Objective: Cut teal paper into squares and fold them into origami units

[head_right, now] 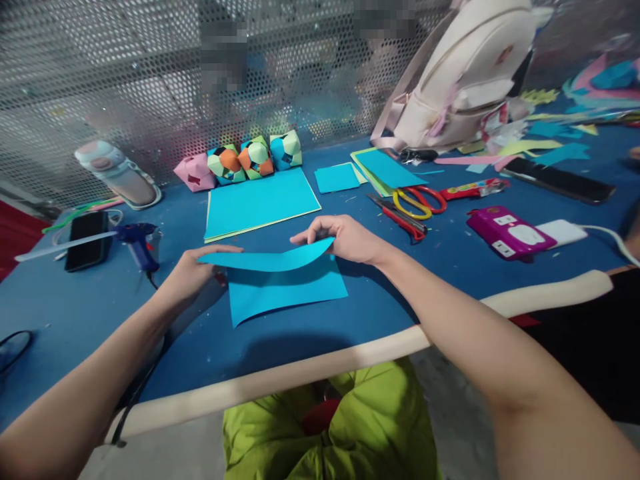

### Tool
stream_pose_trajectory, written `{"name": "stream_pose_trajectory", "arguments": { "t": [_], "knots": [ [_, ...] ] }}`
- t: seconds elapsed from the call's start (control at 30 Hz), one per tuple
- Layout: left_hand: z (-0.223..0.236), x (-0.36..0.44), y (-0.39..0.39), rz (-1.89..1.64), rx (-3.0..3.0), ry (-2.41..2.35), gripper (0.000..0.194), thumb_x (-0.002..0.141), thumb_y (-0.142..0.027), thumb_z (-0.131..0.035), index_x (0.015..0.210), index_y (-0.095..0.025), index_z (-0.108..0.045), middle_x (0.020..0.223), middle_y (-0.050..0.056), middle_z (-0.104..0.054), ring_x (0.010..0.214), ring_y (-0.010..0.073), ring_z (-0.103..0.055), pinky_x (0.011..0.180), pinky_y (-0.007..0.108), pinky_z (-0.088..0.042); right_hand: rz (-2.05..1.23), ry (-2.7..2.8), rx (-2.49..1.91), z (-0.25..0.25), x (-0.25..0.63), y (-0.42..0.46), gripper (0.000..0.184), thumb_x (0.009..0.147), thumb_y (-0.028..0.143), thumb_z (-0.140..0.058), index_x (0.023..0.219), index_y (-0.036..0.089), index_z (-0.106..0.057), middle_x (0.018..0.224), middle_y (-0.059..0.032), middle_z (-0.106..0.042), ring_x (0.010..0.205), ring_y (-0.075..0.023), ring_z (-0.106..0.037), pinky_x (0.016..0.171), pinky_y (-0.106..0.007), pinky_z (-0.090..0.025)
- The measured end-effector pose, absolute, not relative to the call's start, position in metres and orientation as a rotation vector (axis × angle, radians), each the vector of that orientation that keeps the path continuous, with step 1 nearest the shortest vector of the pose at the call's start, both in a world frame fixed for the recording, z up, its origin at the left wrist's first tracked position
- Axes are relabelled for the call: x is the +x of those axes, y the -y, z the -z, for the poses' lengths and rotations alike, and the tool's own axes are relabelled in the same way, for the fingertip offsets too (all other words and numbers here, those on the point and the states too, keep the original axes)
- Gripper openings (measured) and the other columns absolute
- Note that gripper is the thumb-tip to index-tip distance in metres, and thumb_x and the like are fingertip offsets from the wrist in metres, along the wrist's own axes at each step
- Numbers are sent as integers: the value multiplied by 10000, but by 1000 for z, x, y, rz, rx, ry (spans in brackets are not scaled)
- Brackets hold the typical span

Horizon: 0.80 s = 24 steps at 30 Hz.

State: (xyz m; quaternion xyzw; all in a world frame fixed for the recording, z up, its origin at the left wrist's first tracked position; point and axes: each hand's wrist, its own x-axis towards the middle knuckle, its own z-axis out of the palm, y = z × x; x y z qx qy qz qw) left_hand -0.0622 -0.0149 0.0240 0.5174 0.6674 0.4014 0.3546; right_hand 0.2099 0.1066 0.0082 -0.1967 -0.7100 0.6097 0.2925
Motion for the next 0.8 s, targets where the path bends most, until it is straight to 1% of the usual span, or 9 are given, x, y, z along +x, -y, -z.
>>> {"name": "stream_pose_trajectory", "arguments": {
  "t": [0.1, 0.2, 0.27, 0.43, 0.5, 0.57, 0.67, 0.73, 0.8],
  "knots": [
    [-26, -63, 13, -1105, 1218, -1681, 274, 625, -299, -708, 845, -136, -725, 752, 30, -684, 435, 83, -521, 444, 239, -466, -1527, 2025, -462, -9, 211, -105, 170, 744, 318, -727, 824, 182, -662, 972, -66, -748, 939, -215, -690, 826, -365, -532],
    [-27, -60, 12, -1197, 1063, -1603, 249, 570, -272, -748, 764, -121, -709, 910, 67, -705, 519, 87, -574, 471, 232, -524, -1376, 2157, -448, -6, 213, -107, 169, 798, 303, -660, 922, 208, -725, 1004, -40, -744, 977, -207, -679, 885, -351, -517],
    [-29, -60, 12, -1219, 1004, -1582, 243, 550, -266, -760, 727, -113, -692, 1002, 95, -698, 557, 99, -596, 461, 237, -545, -1351, 2193, -448, -5, 214, -109, 177, 804, 305, -643, 922, 222, -747, 1023, -30, -741, 996, -216, -676, 901, -352, -519],
    [-33, -67, 15, -1167, 1174, -1670, 218, 599, -243, -728, 782, -127, -707, 1180, 128, -645, 591, 141, -643, 393, 247, -527, -1278, 2211, -335, -1, 214, -109, 190, 804, 297, -636, 945, 245, -753, 1091, -26, -721, 1059, -223, -655, 949, -373, -513],
    [-33, -69, 14, -1169, 1204, -1689, 195, 610, -236, -722, 775, -133, -710, 1182, 125, -648, 686, 179, -671, 462, 264, -556, -1188, 2282, -260, 2, 214, -110, 210, 811, 262, -625, 981, 247, -747, 1108, -33, -715, 1085, -217, -644, 971, -373, -503],
    [-31, -71, 13, -1188, 1189, -1694, 187, 589, -229, -743, 750, -139, -710, 1136, 115, -672, 815, 219, -678, 587, 295, -584, -1073, 2382, -186, 6, 213, -111, 242, 814, 228, -615, 1024, 226, -737, 1124, -59, -707, 1116, -223, -629, 992, -380, -488],
    [-26, -76, 8, -1201, 1197, -1732, 209, 562, -248, -772, 739, -151, -719, 1023, 101, -714, 953, 252, -651, 751, 329, -560, -886, 2530, -126, 11, 211, -111, 308, 806, 196, -610, 1098, 192, -708, 1175, -93, -680, 1176, -240, -590, 1012, -405, -469],
    [-22, -81, 6, -1192, 1208, -1764, 237, 579, -292, -770, 769, -156, -734, 970, 94, -727, 944, 243, -648, 795, 331, -529, -779, 2620, -108, 12, 211, -109, 369, 790, 161, -601, 1150, 186, -680, 1223, -92, -654, 1220, -241, -554, 1021, -416, -458],
    [-19, -85, 4, -1179, 1205, -1771, 281, 586, -338, -772, 800, -157, -743, 944, 90, -733, 876, 223, -653, 785, 321, -510, -693, 2704, -94, 13, 211, -105, 449, 760, 100, -578, 1195, 183, -650, 1272, -85, -625, 1259, -238, -516, 1037, -427, -441]
  ]
}}
